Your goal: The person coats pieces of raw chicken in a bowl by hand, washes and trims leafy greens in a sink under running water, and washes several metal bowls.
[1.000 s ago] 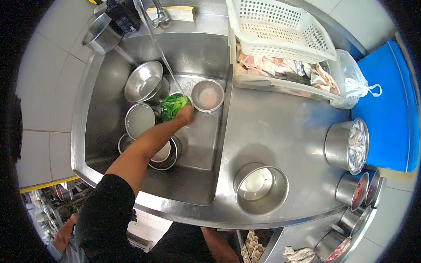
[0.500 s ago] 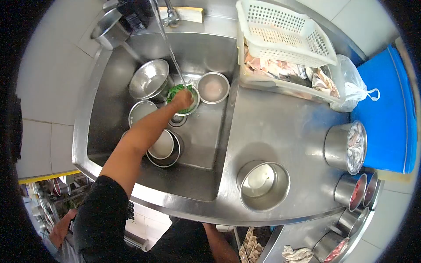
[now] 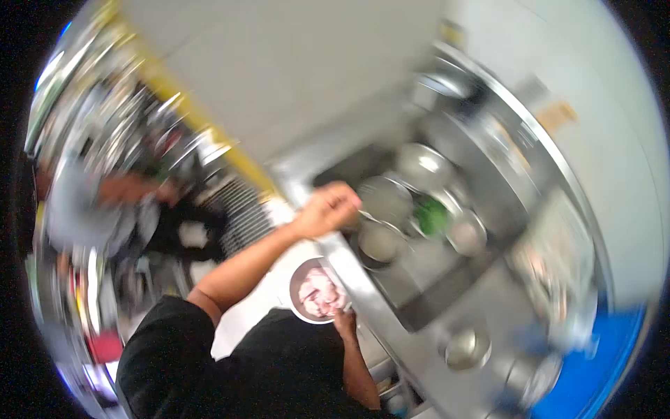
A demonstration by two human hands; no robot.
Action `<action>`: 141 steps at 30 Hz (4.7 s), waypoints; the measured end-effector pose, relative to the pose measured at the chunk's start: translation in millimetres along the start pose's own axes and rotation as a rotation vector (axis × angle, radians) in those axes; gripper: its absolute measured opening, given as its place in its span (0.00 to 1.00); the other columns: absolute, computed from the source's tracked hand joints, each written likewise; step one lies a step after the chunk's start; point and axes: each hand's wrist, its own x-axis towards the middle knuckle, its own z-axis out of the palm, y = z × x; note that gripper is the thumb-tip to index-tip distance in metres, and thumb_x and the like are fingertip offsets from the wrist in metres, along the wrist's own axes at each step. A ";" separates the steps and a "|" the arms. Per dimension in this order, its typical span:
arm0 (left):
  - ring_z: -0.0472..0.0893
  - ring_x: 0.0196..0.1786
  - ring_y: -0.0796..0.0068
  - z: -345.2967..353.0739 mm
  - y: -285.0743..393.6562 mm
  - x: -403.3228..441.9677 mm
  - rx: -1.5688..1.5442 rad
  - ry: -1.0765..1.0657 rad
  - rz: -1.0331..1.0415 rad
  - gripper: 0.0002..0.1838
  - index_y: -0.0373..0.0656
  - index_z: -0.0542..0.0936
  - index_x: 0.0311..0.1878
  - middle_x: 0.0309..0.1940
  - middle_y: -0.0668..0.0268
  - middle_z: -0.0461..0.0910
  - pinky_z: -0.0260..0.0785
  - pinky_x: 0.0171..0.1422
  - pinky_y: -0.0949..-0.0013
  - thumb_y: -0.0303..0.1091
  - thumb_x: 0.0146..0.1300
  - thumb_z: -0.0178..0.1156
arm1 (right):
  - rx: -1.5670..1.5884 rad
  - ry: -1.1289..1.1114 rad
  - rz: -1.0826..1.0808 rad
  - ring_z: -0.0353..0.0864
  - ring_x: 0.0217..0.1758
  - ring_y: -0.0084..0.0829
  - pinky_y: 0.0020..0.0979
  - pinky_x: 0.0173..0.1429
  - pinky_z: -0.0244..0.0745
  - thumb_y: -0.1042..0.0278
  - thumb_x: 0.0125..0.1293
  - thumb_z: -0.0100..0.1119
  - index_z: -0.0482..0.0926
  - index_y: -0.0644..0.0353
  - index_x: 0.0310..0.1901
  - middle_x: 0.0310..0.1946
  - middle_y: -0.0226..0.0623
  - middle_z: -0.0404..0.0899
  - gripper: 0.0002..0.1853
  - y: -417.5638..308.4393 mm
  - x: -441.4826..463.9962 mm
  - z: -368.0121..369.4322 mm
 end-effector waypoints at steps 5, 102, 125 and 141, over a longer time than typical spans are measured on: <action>0.76 0.43 0.72 -67.0 -9.3 -241.5 0.070 0.381 -0.359 0.07 0.39 0.76 0.41 0.35 0.63 0.76 0.68 0.50 0.68 0.31 0.65 0.52 | 0.101 -0.304 -0.061 0.80 0.38 0.37 0.39 0.44 0.73 0.65 0.53 0.54 0.78 0.74 0.38 0.34 0.45 0.82 0.18 -78.0 -1.2 16.1; 0.79 0.50 0.67 -137.0 -189.1 -946.8 -0.645 2.777 -0.239 0.21 0.35 0.66 0.62 0.54 0.57 0.75 0.71 0.55 0.65 0.37 0.71 0.48 | -0.359 -1.889 0.756 0.75 0.22 0.22 0.22 0.23 0.73 0.53 0.68 0.54 0.76 0.56 0.37 0.25 0.29 0.76 0.13 -192.4 -354.7 833.0; 0.81 0.47 0.65 -116.3 -61.8 -831.0 -0.675 2.539 0.002 0.29 0.35 0.67 0.63 0.49 0.56 0.78 0.77 0.48 0.63 0.43 0.64 0.59 | -1.278 -1.810 -2.219 0.46 0.74 0.58 0.58 0.69 0.53 0.39 0.30 0.77 0.49 0.37 0.73 0.74 0.53 0.40 0.65 -276.2 -437.2 589.3; 0.72 0.59 0.61 -104.9 -86.5 -801.1 -0.591 2.459 -0.338 0.31 0.33 0.60 0.67 0.59 0.51 0.71 0.65 0.63 0.62 0.47 0.71 0.47 | -0.423 -1.733 -1.860 0.71 0.56 0.51 0.41 0.63 0.64 0.78 0.44 0.61 0.75 0.61 0.53 0.52 0.54 0.72 0.28 -221.1 -353.2 641.5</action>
